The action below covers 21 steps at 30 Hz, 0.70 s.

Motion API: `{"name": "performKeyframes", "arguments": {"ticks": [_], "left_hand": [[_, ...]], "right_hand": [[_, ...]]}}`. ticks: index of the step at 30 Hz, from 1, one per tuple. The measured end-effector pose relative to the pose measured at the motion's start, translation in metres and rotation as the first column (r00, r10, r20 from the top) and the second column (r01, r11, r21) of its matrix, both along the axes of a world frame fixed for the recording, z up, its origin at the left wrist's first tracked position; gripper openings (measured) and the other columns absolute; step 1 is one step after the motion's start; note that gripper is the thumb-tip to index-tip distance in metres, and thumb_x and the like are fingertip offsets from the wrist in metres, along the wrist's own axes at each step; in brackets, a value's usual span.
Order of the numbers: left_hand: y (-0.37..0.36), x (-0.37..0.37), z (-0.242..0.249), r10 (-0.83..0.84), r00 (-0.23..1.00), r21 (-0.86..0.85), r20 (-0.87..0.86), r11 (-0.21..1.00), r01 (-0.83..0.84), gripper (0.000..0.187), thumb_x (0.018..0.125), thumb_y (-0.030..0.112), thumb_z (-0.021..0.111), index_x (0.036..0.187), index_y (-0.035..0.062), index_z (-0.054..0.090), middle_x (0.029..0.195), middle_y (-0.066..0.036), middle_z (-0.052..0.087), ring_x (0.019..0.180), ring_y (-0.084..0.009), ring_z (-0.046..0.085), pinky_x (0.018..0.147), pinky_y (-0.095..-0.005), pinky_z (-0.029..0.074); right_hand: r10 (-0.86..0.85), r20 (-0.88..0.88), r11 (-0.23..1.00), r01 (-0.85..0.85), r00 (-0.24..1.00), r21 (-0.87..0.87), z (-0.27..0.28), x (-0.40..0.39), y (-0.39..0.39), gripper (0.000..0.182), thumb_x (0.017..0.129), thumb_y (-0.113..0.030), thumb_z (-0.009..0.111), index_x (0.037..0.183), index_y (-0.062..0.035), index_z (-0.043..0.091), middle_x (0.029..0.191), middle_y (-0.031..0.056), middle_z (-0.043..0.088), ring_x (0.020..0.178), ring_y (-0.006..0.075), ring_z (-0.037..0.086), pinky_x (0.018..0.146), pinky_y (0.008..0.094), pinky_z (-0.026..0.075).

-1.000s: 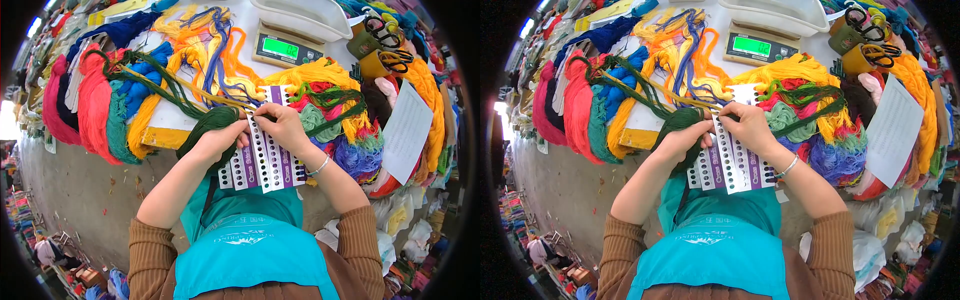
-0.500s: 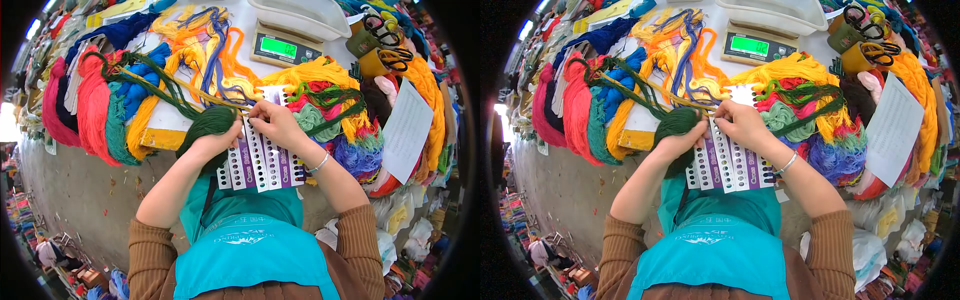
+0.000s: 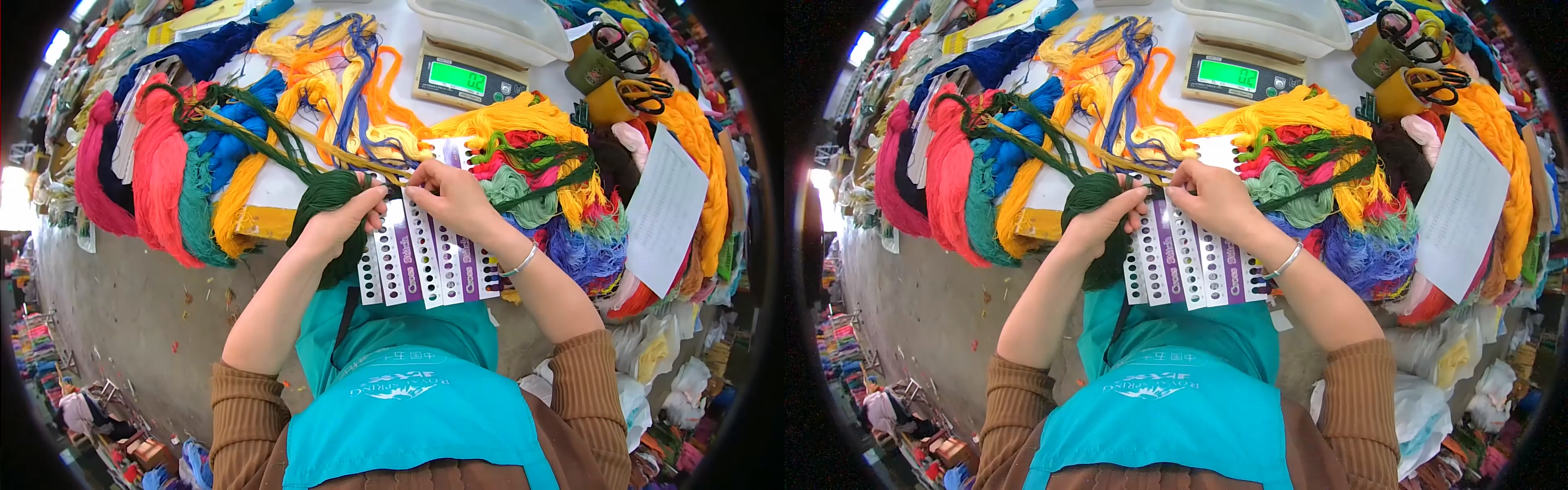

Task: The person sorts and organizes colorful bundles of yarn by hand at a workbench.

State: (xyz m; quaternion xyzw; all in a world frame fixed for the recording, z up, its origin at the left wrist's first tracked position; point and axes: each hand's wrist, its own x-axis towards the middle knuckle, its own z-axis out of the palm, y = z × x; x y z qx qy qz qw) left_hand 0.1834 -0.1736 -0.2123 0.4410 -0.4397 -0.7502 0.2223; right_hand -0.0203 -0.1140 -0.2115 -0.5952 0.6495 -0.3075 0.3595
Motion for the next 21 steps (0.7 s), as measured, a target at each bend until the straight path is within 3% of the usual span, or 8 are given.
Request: {"name": "performKeyframes", "arguments": {"ticks": [6,8,11,13,15,17,19,21], "left_hand": [[0.01,-0.007,0.016,-0.238,0.966,0.048,-0.104,0.969,0.244,0.021,0.096,0.022,0.058,0.082,0.0064,0.058,0.064,-0.002,0.058,0.052,-0.0095,0.054,0.048,-0.022,0.041],[0.01,-0.008,0.015,-0.222,0.971,0.079,-0.091,0.97,0.229,0.026,0.097,0.024,0.056,0.078,0.007,0.058,0.062,-0.002,0.057,0.051,-0.0087,0.052,0.048,-0.0214,0.039],[0.008,-0.016,0.01,-0.164,0.983,0.12,-0.078,0.978,0.173,0.03,0.098,0.024,0.055,0.074,0.0073,0.059,0.061,-0.002,0.057,0.051,-0.0078,0.05,0.047,-0.0204,0.036],[0.008,-0.022,0.005,-0.165,0.986,-0.099,-0.039,0.982,0.161,0.024,0.097,0.02,0.056,0.077,0.0071,0.059,0.061,-0.001,0.057,0.051,-0.0083,0.051,0.048,-0.0206,0.037],[0.011,-0.026,0.005,-0.11,0.993,-0.075,-0.053,0.992,0.106,0.015,0.094,0.016,0.059,0.082,0.0061,0.059,0.06,0.0,0.056,0.051,-0.0088,0.052,0.049,-0.0222,0.04],[0.01,-0.027,0.022,-0.278,0.892,-0.458,0.356,0.78,0.425,0.014,0.093,0.017,0.058,0.086,0.005,0.057,0.061,-0.007,0.055,0.054,-0.0159,0.056,0.053,-0.0311,0.045],[0.01,-0.026,0.013,-0.254,0.876,-0.558,0.41,0.69,0.461,0.012,0.09,0.016,0.06,0.093,0.0041,0.058,0.069,-0.013,0.058,0.065,-0.0258,0.062,0.062,-0.0393,0.049],[0.013,-0.025,0.005,-0.047,0.894,-0.837,0.445,0.333,0.434,0.013,0.087,0.013,0.061,0.095,0.0035,0.059,0.079,-0.015,0.062,0.076,-0.03,0.065,0.066,-0.0405,0.049]], "right_hand": [[0.007,-0.246,0.999,-0.015,0.969,-0.033,0.006,0.009,-0.001,0.024,0.086,-0.029,0.065,0.096,-0.0065,0.062,0.076,0.0107,0.068,0.073,0.0291,0.068,0.064,0.0411,0.05],[-0.003,-0.086,1.0,0.003,0.996,0.005,-0.003,0.005,-0.004,0.026,0.093,-0.03,0.065,0.095,-0.0045,0.058,0.066,0.006,0.061,0.058,0.0167,0.06,0.055,0.0321,0.045],[0.0,0.044,1.0,0.0,0.999,0.013,-0.005,0.0,-0.006,0.029,0.096,-0.032,0.062,0.1,-0.0042,0.056,0.065,0.0047,0.061,0.056,0.0144,0.057,0.055,0.031,0.045],[0.015,0.111,0.997,-0.023,0.994,0.077,0.002,-0.002,-0.006,0.027,0.097,-0.029,0.063,0.103,-0.0043,0.054,0.065,0.0017,0.06,0.057,0.0092,0.054,0.053,0.0266,0.042],[-0.022,0.377,0.978,-0.058,0.926,0.198,0.004,-0.005,-0.006,0.026,0.094,-0.023,0.068,0.105,-0.0033,0.054,0.066,-0.0014,0.059,0.058,0.0046,0.051,0.053,0.0221,0.039],[-0.029,0.429,0.98,-0.059,0.903,0.191,0.007,-0.008,-0.006,0.028,0.092,-0.021,0.07,0.107,-0.0026,0.055,0.066,-0.0024,0.059,0.058,0.0033,0.051,0.053,0.0209,0.038],[-0.013,0.444,0.974,-0.088,0.896,0.207,0.011,-0.012,-0.006,0.032,0.089,-0.018,0.072,0.111,-0.0012,0.055,0.065,-0.004,0.058,0.057,0.0018,0.051,0.052,0.0195,0.038],[-0.005,0.433,0.975,-0.091,0.901,0.201,0.006,-0.011,-0.006,0.032,0.089,-0.018,0.072,0.11,-0.0014,0.055,0.064,-0.0042,0.058,0.056,0.002,0.052,0.052,0.0194,0.039]]}}
